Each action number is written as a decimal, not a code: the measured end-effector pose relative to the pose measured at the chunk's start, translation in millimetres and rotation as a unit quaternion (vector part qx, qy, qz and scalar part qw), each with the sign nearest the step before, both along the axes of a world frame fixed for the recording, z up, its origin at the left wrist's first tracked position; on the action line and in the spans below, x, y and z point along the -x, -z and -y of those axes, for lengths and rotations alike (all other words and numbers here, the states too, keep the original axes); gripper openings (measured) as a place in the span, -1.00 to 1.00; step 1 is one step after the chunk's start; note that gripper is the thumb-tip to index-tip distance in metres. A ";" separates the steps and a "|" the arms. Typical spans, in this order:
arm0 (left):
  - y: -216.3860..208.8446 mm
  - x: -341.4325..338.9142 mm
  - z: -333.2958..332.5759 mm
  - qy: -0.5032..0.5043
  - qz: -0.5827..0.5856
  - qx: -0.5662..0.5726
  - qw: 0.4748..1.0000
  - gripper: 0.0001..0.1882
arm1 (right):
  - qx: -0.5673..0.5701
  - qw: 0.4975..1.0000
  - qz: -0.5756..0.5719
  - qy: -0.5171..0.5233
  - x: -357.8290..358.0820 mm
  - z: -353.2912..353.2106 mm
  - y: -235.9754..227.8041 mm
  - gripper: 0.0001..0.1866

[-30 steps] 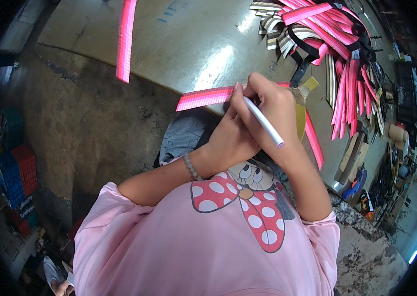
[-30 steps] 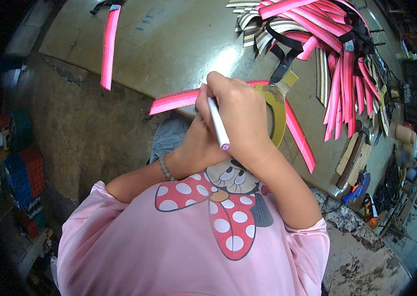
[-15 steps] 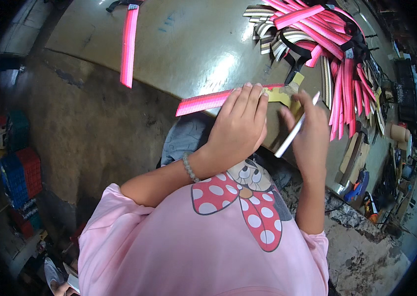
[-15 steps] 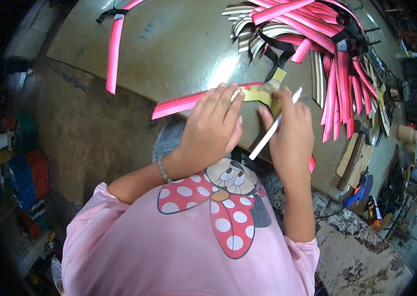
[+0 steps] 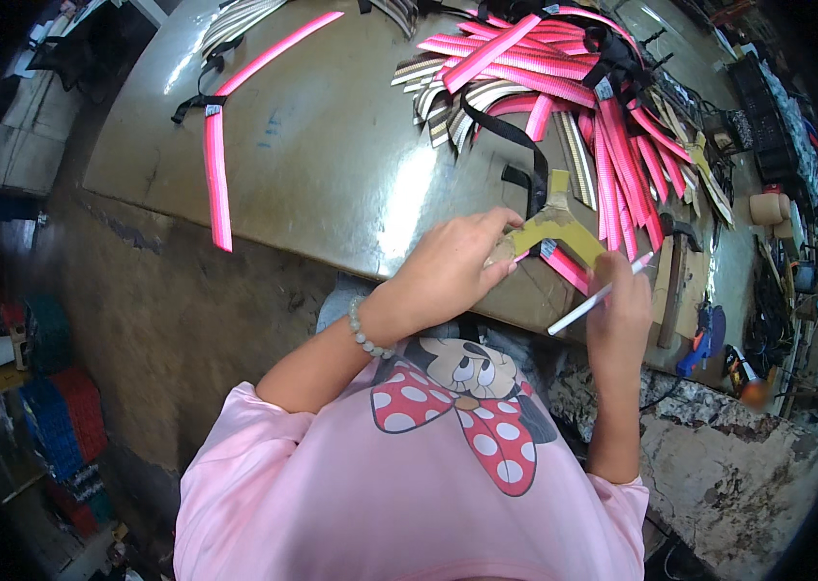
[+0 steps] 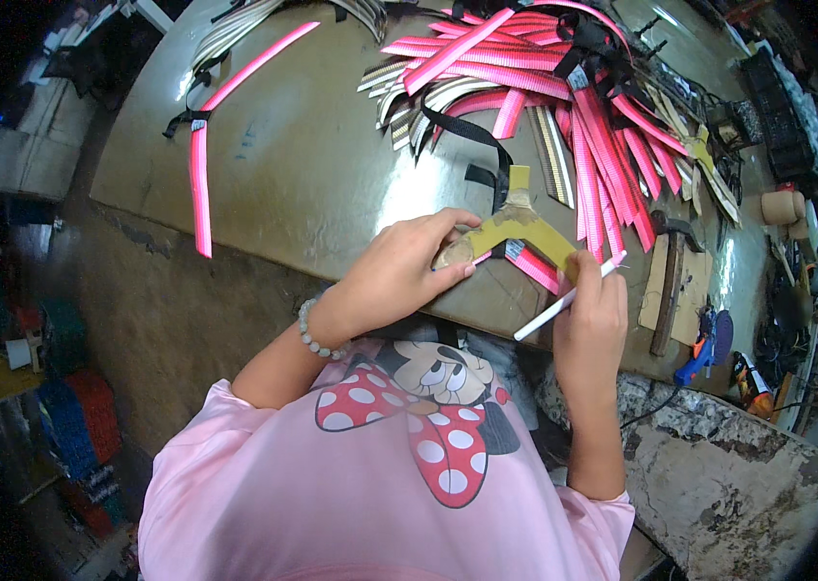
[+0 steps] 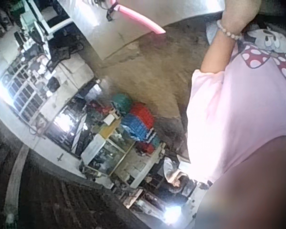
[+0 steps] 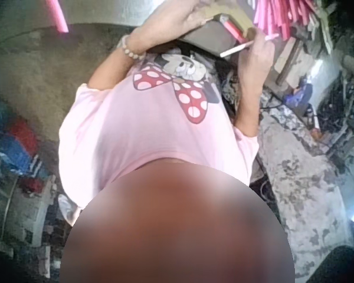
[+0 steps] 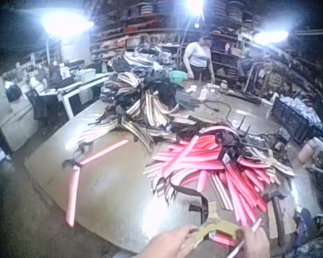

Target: The person assembles pink and black ribbons into a star-shaped fixture using a yellow cardboard template and a white marker. They repeatedly position the template over the ribbons, mark alignment points, and adjust the ribbons to form a consistent pattern.

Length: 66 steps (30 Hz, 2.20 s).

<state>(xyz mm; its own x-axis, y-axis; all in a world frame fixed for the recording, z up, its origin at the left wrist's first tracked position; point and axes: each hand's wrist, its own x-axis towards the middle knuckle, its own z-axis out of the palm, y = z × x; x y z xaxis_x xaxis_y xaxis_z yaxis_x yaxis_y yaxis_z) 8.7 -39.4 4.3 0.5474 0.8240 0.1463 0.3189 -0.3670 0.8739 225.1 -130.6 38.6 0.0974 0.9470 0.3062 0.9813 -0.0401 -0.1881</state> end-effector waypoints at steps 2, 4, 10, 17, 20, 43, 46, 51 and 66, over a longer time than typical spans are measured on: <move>-6.1 4.3 -8.5 0.035 0.046 0.071 0.996 -0.54 | -0.029 0.999 -0.014 0.003 -10.1 -0.4 0.6 -0.70; -15.5 12.2 -18.7 0.048 0.086 0.217 0.971 -0.54 | -0.058 0.997 -0.032 0.028 -25.0 3.5 -3.8 -0.74; -60.6 52.3 -32.4 -0.069 0.098 0.008 0.993 -0.69 | -0.001 0.872 -0.465 0.155 -27.5 19.7 2.2 -0.72; -49.5 171.2 -82.4 -0.465 0.109 -0.104 0.872 -0.67 | -0.094 0.836 -0.534 0.082 20.6 10.0 36.3 -0.74; -27.3 192.3 -94.8 -0.527 -0.214 -0.237 0.788 -0.67 | -0.124 0.961 -0.226 0.101 13.3 5.5 35.0 -0.69; -128.7 -50.8 -139.3 -0.153 0.062 -0.274 0.947 -0.77 | -0.016 0.970 -0.060 -0.235 22.8 -17.3 26.7 -0.78; -106.8 -19.7 -82.1 -0.077 0.018 -0.458 0.886 -0.75 | 0.008 0.958 -0.097 -0.270 37.0 -7.8 23.4 -0.78; -36.0 6.8 -38.6 0.068 -0.260 -0.187 0.945 -0.68 | 0.025 0.954 -0.089 -0.283 45.6 9.1 19.6 -0.78; -15.2 -6.9 -52.4 -0.038 -0.149 -0.079 0.985 -0.62 | 0.000 0.995 -0.048 -0.085 10.6 -12.0 13.9 -0.67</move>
